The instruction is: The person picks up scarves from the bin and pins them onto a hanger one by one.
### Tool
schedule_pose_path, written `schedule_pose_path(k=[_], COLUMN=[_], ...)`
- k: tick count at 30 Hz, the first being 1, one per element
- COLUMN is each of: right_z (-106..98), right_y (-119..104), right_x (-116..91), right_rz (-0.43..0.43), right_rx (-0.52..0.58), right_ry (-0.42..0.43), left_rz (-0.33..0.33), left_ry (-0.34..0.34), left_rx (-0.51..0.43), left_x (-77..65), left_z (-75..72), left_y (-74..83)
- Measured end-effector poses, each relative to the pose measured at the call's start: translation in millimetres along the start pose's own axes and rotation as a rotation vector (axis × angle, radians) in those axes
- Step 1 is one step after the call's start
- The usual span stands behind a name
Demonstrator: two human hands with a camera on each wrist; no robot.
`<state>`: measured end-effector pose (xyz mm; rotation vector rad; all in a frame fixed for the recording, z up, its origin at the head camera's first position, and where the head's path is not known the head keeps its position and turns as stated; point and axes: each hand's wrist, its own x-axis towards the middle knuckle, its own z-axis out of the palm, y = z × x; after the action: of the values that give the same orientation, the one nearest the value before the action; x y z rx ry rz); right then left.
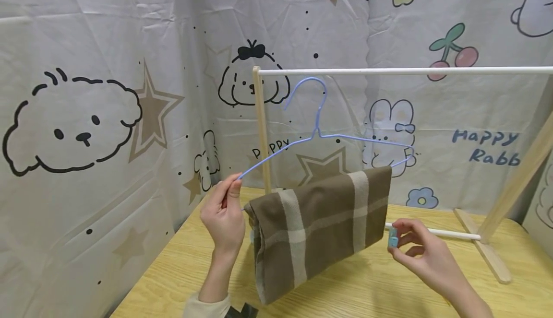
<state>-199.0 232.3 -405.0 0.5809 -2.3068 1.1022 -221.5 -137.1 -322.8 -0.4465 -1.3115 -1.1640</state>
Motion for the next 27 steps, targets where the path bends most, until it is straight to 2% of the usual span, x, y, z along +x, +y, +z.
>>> schedule_pose_path(k=[10,17,24,27], right_z=[12.2,10.7,6.1,7.4], right_y=[-21.9,-36.4,-57.4,-67.5], right_x=[4.6,16.5,34.4,42.1], right_rz=[-0.137,-0.236,-0.268,-0.314], right_rx=[0.105,0.091,0.123,0.157], right_ry=[0.111,0.115,0.093,0.115], left_rz=[0.014,0.013,0.003,-0.002], left_ry=[-0.032,-0.051,-0.034,-0.031], left_rx=[-0.002,-0.02,-0.042,-0.049], left_x=[-2.4,-4.7,-6.0,-7.6], left_z=[1.4,3.3,6.6,8.3], left_y=[0.6,1.6,6.9,7.7])
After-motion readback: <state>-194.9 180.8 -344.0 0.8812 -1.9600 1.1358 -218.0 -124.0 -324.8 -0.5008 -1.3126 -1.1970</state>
